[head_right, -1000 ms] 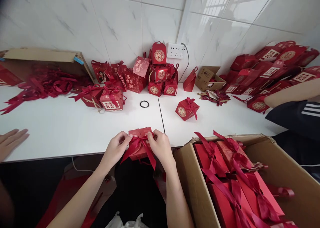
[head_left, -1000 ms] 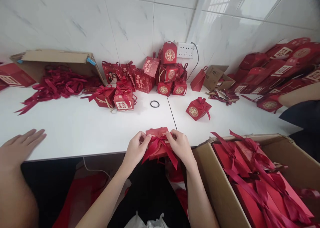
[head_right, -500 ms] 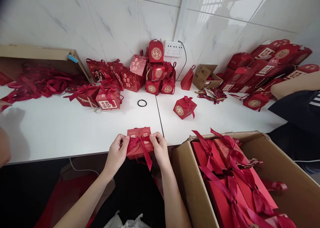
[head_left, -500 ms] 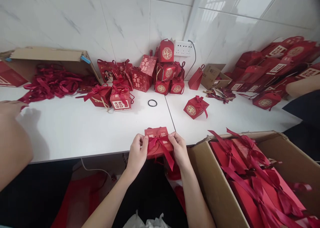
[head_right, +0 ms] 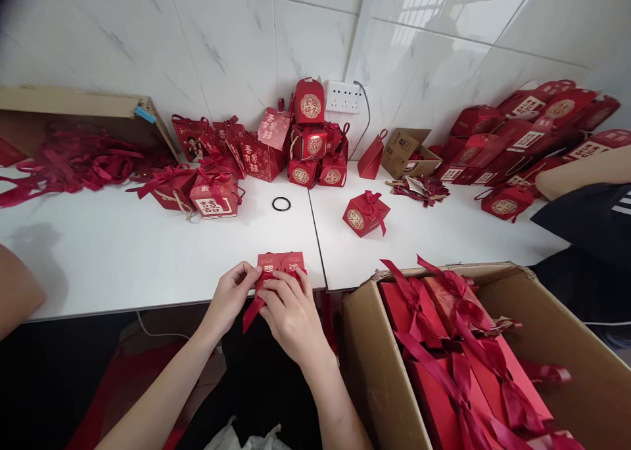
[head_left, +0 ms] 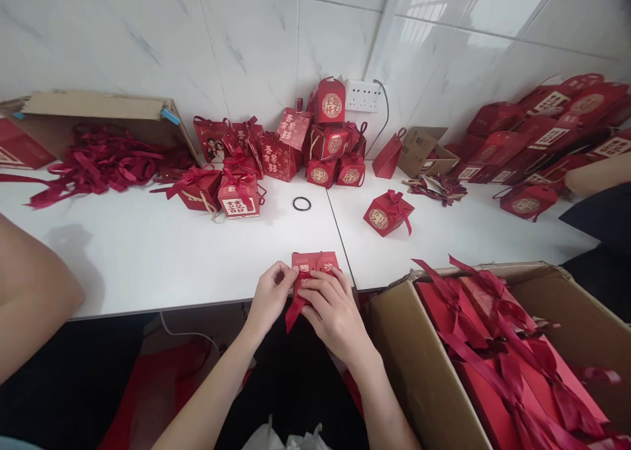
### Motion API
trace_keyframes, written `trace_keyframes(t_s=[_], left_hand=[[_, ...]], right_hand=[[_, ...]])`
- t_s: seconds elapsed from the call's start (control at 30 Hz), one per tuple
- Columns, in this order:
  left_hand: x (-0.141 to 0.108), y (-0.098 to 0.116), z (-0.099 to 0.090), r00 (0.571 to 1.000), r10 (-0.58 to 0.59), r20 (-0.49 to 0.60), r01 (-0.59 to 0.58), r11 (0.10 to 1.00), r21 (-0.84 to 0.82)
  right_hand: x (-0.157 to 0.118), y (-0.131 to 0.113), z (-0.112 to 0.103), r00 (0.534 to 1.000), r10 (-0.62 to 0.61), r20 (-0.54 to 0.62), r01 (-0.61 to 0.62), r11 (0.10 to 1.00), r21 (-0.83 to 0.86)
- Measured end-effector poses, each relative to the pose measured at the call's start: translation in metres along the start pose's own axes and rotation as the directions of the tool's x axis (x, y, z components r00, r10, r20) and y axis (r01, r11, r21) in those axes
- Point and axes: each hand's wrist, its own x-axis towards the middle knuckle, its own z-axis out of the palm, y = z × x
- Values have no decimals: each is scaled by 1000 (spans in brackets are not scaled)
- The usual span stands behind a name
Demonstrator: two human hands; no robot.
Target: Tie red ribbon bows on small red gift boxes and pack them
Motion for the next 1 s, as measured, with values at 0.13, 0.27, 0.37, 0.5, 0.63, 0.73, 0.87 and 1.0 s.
trace_keyframes(t_s=[0.13, 0.27, 0.37, 0.5, 0.63, 0.73, 0.87, 1.0], left_hand=[[0, -4, 3, 998, 10, -62, -11, 1000, -15], [-3, -4, 10, 983, 13, -181, -16, 1000, -15], [-4, -3, 15, 977, 44, -209, -47, 999, -11], [-4, -3, 16, 978, 48, -202, -52, 999, -11], [-3, -4, 13, 978, 60, -200, -66, 998, -24], [-4, -5, 8, 990, 43, -135, -50, 998, -48], [-5, -3, 2, 1000, -9, -25, 8, 999, -50], [-6, 0, 1, 998, 0, -70, 1, 1000, 12]], right_hand=[[-13, 7, 1, 988, -79, -135, 82, 996, 18], [-22, 0, -8, 975, -77, -209, 72, 997, -31], [-28, -9, -5, 976, -98, -197, 89, 995, -52], [-33, -20, 10, 988, -21, -155, 12, 998, -59], [-36, -29, 4, 989, -20, -148, 27, 998, 50], [-33, -22, -17, 966, -23, -256, 73, 979, 189], [-25, 11, -35, 939, 249, -236, -196, 954, 228], [-19, 42, -22, 940, 307, 145, -333, 920, 209]])
